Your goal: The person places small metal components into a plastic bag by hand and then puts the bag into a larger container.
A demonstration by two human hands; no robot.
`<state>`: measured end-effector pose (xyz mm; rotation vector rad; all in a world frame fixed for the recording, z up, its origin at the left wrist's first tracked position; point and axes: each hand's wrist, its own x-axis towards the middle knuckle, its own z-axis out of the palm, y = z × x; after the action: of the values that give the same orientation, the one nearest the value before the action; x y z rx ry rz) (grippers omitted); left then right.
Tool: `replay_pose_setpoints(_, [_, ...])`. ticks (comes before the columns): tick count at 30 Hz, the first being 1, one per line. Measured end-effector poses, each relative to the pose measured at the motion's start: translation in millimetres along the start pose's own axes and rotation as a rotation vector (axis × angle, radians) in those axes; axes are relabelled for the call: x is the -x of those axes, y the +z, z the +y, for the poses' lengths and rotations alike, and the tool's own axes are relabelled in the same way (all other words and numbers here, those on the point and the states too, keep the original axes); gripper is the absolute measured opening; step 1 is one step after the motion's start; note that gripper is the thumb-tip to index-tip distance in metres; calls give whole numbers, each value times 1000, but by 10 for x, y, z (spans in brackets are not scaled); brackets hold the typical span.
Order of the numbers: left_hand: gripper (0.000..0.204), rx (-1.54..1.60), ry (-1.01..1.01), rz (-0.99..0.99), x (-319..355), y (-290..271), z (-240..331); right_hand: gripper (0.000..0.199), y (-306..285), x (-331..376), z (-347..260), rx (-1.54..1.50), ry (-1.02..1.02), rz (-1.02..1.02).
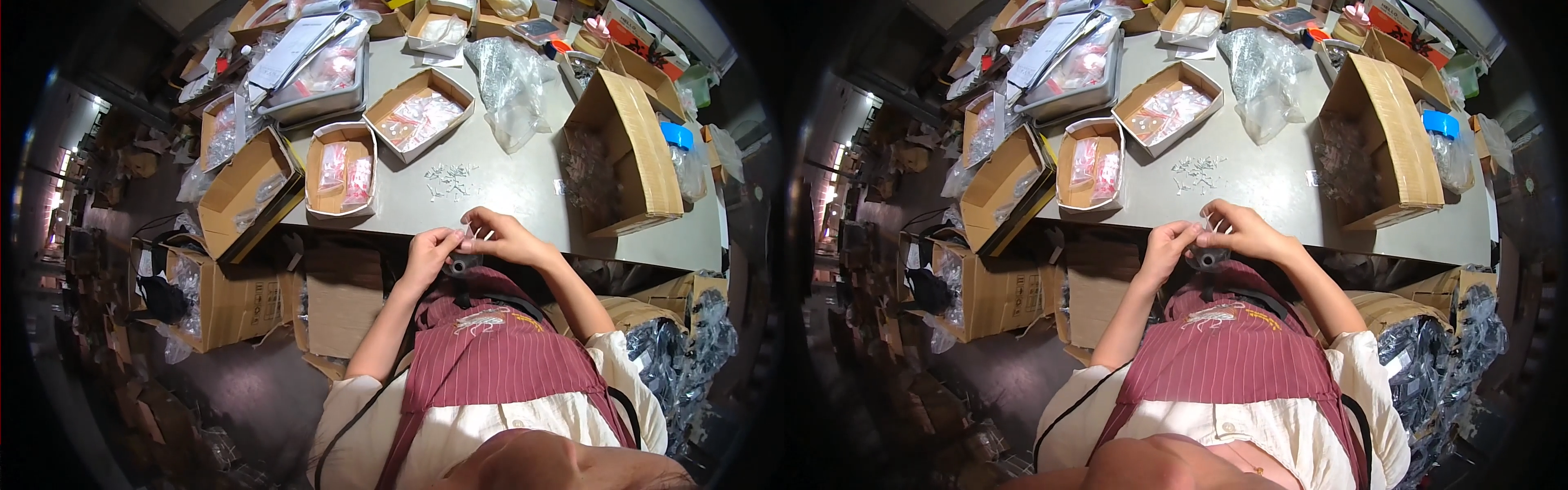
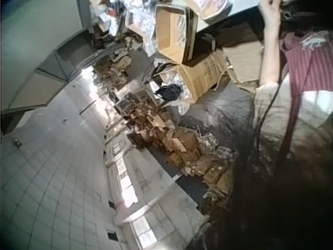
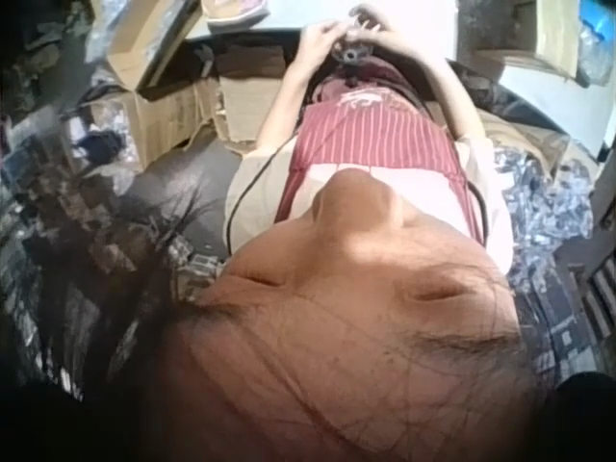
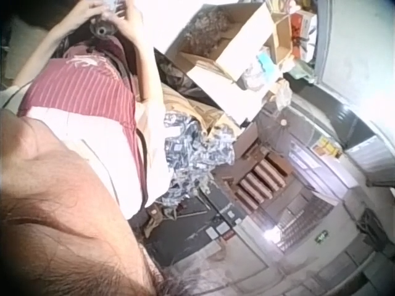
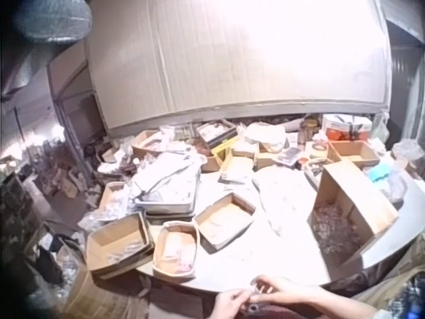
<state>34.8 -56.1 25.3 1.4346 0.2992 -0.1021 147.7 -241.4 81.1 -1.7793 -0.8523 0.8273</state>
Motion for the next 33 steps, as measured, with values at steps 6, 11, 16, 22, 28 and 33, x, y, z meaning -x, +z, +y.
replay_pose_setpoints(6, [26,-104,-34,-21,118,62,111,19,72,130,312,-261,59,79])
replay_pose_setpoints(11, [26,-258,10,-33,130,88,71,9,-9,263,307,-411,119,75])
replay_pose_setpoints(16, [25,-484,94,-21,112,262,264,10,1,325,233,-83,-35,155])
replay_pose_setpoints(22, [21,-436,89,4,85,394,356,9,-29,343,293,-292,72,189])
replay_pose_setpoints(28, [14,-415,99,41,122,342,353,9,2,363,228,-349,50,138])
replay_pose_setpoints(33, [13,-434,143,57,146,308,323,11,-52,380,233,-388,138,112])
